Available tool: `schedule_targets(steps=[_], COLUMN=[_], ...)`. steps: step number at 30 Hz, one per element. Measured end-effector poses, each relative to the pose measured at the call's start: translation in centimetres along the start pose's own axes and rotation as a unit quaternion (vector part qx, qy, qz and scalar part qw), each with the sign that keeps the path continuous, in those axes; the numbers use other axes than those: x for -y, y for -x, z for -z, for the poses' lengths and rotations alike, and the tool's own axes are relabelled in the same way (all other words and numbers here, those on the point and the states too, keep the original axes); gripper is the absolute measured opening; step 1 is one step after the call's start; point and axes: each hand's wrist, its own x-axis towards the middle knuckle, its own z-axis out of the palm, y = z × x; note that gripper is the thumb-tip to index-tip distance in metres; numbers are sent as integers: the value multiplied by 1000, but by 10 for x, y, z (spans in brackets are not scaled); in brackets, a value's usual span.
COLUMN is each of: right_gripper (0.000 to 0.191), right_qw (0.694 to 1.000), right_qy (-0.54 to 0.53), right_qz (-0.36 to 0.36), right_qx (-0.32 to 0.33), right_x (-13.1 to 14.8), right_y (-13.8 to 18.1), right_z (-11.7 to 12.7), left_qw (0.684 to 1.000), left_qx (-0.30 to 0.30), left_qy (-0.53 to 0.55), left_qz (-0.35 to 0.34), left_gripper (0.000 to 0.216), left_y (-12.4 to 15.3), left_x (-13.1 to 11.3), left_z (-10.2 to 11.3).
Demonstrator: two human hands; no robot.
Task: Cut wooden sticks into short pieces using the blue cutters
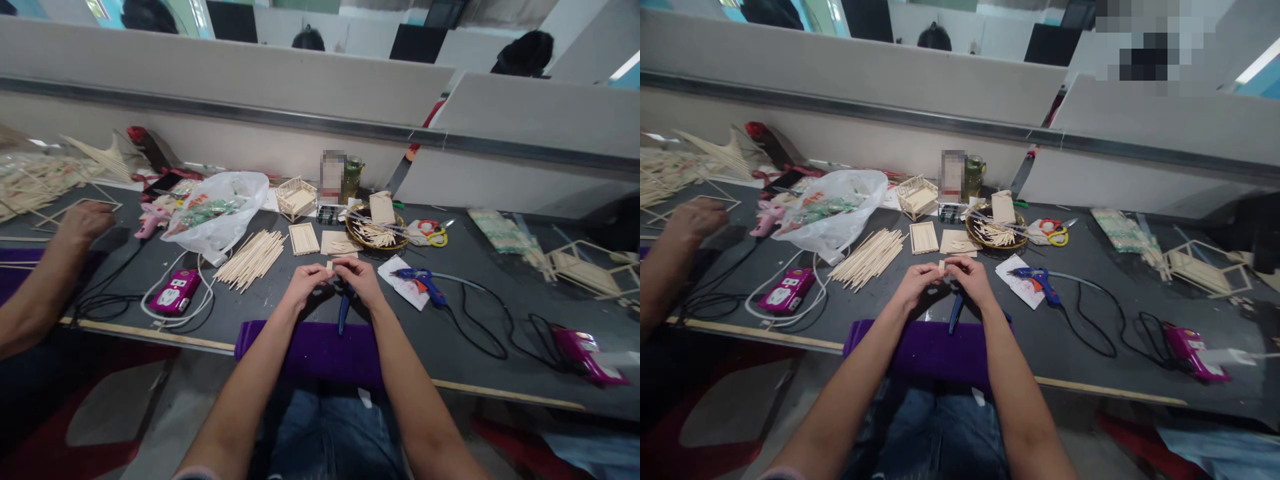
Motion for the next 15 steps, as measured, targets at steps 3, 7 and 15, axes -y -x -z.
schedule_targets(steps=[3, 7, 15], right_gripper=[26, 23, 22], right_qw=[998, 993, 954], right_qy=[-42, -90, -242], right_qz=[-50, -77, -161], right_qx=[-11, -15, -76], right_x=[5, 5, 2], right_y=[1, 2, -4], right_z=[-2, -7, -9], left_qw=[999, 997, 992], left_qx=[7, 20, 126], left_qy=[-47, -72, -12], left_qz=[-20, -37, -17], left_gripper=[17, 15, 27], left_y=[1, 1, 5], left_x=[2, 5, -3], left_z=[-2, -3, -5])
